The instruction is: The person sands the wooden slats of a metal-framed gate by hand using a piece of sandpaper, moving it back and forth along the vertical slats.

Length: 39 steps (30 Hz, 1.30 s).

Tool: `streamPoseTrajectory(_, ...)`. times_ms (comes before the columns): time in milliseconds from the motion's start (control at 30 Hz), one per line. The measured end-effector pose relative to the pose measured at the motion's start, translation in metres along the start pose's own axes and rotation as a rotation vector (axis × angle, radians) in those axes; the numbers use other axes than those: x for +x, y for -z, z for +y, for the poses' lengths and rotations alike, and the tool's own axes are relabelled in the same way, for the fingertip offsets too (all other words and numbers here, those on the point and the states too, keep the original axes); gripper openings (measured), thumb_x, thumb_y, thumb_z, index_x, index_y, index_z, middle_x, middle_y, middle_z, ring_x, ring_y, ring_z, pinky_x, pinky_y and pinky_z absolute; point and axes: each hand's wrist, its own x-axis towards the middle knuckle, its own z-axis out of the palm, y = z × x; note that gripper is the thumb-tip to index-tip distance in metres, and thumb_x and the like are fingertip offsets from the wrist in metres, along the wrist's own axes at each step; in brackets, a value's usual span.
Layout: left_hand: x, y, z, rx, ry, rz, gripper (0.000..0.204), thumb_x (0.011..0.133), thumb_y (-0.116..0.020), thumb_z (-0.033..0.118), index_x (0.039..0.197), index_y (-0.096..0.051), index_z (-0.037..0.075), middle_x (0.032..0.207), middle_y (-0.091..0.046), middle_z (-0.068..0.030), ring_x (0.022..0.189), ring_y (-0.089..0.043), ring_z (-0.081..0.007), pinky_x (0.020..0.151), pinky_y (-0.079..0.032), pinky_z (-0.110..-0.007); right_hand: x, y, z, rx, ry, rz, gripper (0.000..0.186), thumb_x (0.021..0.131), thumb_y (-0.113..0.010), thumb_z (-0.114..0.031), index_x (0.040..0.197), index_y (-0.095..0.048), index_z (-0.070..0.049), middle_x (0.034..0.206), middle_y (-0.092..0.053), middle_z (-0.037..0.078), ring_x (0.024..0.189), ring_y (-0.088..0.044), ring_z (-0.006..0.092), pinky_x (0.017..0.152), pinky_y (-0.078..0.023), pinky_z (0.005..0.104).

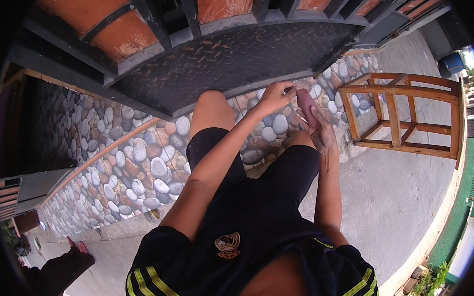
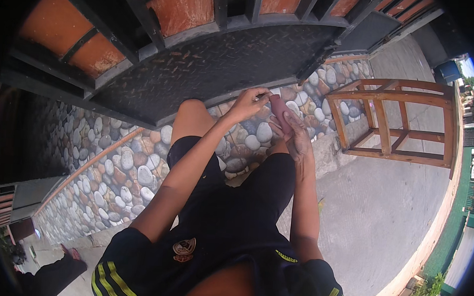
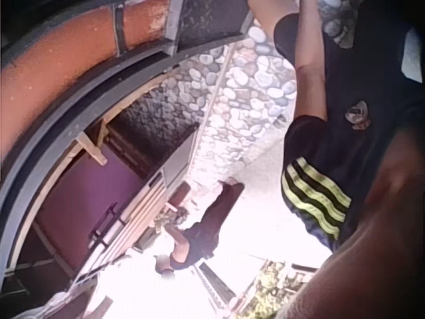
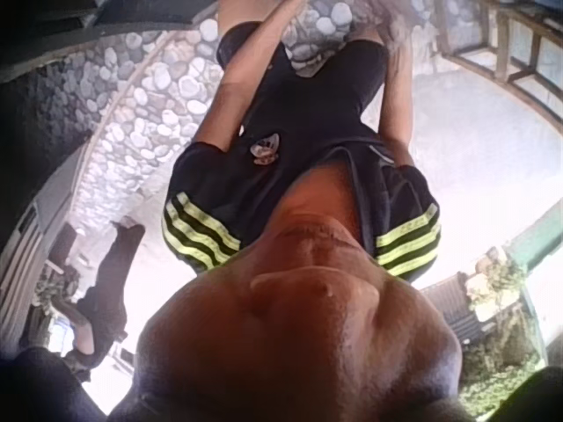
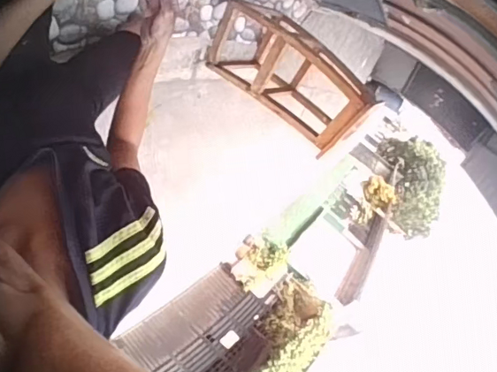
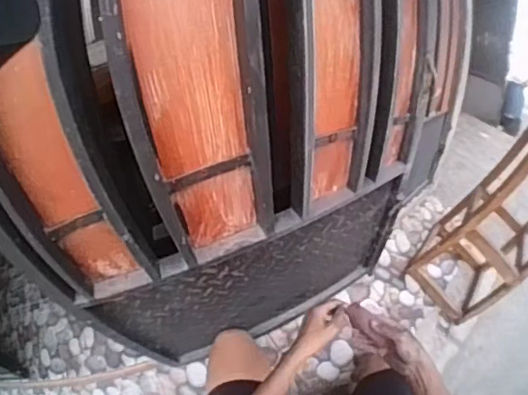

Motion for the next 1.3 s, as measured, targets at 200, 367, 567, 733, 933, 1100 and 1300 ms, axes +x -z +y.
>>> streamPoseTrajectory(200, -0.022, -0.015, -0.016, 0.135, 0.113, 0.102, 0.016, 0.084, -0.054, 0.012, 0.097, -0.061, 0.005, 0.077, -0.065, -0.0112, 0.068, -0.062, -0.0227, 0.065, -0.046, -0.035, 0.003, 0.01, 0.032, -0.129, -0.1, -0.034, 0.036, 0.09, -0.061, -0.017, 0.121, -0.053, 0.001, 0.11, -0.06, 0.011, 0.092, -0.064, 0.0201, 0.075, -0.055, 0.0305)
streamPoseTrajectory(367, -0.028, -0.026, -0.02, 0.258, 0.107, 0.253, 0.016, 0.08, -0.056, 0.009, 0.095, -0.059, 0.005, 0.08, -0.066, -0.0129, 0.073, -0.064, -0.0285, 0.065, -0.048, -0.039, 0.004, 0.012, 0.04, -0.092, -0.132, 0.036, 0.038, 0.091, -0.059, -0.014, 0.124, -0.048, 0.002, 0.105, -0.06, 0.009, 0.091, -0.063, 0.0198, 0.076, -0.054, 0.0294)
streamPoseTrajectory(567, -0.044, -0.028, -0.018, 0.19, 0.067, 0.051, 0.027, 0.079, -0.06, 0.01, 0.106, -0.062, 0.004, 0.101, -0.067, -0.0137, 0.087, -0.067, -0.0275, 0.076, -0.052, -0.037, 0.007, 0.03, 0.05, -0.159, -0.06, 0.128, 0.04, 0.09, -0.061, -0.017, 0.124, -0.05, 0.0, 0.101, -0.062, 0.007, 0.083, -0.061, 0.0146, 0.069, -0.05, 0.0255)
streamPoseTrajectory(733, -0.048, -0.033, -0.02, 0.135, 0.097, -0.014, 0.042, 0.08, -0.063, 0.011, 0.12, -0.055, 0.005, 0.115, -0.064, -0.0128, 0.094, -0.066, -0.0274, 0.081, -0.051, -0.036, 0.006, 0.025, 0.055, -0.228, 0.003, 0.064, 0.037, 0.091, -0.061, -0.02, 0.122, -0.054, 0.0, 0.101, -0.063, 0.005, 0.088, -0.062, 0.0147, 0.075, -0.049, 0.0256)
streamPoseTrajectory(933, -0.044, -0.031, -0.029, 0.093, 0.127, -0.015, 0.047, 0.079, -0.066, 0.011, 0.124, -0.053, 0.011, 0.115, -0.064, -0.013, 0.099, -0.065, -0.0267, 0.084, -0.051, -0.036, 0.012, 0.034, 0.055, -0.34, -0.02, 0.077, 0.039, 0.093, -0.058, -0.022, 0.128, -0.053, -0.005, 0.113, -0.06, 0.004, 0.094, -0.059, 0.014, 0.078, -0.049, 0.027)
streamPoseTrajectory(1100, -0.047, -0.025, -0.026, 0.176, 0.137, -0.084, 0.043, 0.078, -0.067, 0.009, 0.12, -0.056, 0.012, 0.112, -0.065, -0.0122, 0.104, -0.064, -0.0241, 0.082, -0.05, -0.036, 0.007, 0.027, 0.055, -0.517, 0.005, 0.119, 0.032, 0.094, -0.056, -0.021, 0.122, -0.06, -0.006, 0.108, -0.063, 0.002, 0.085, -0.058, 0.0099, 0.07, -0.047, 0.0238)
streamPoseTrajectory(1300, -0.039, -0.009, -0.003, 0.156, 0.101, -0.046, 0.045, 0.076, -0.067, 0.006, 0.12, -0.057, 0.013, 0.114, -0.065, -0.0106, 0.106, -0.062, -0.0234, 0.081, -0.05, -0.036, 0.017, 0.013, 0.043, -0.774, 0.246, 0.052, 0.029, 0.09, -0.061, -0.017, 0.116, -0.064, -0.004, 0.107, -0.066, 0.008, 0.084, -0.06, 0.014, 0.077, -0.047, 0.0261)
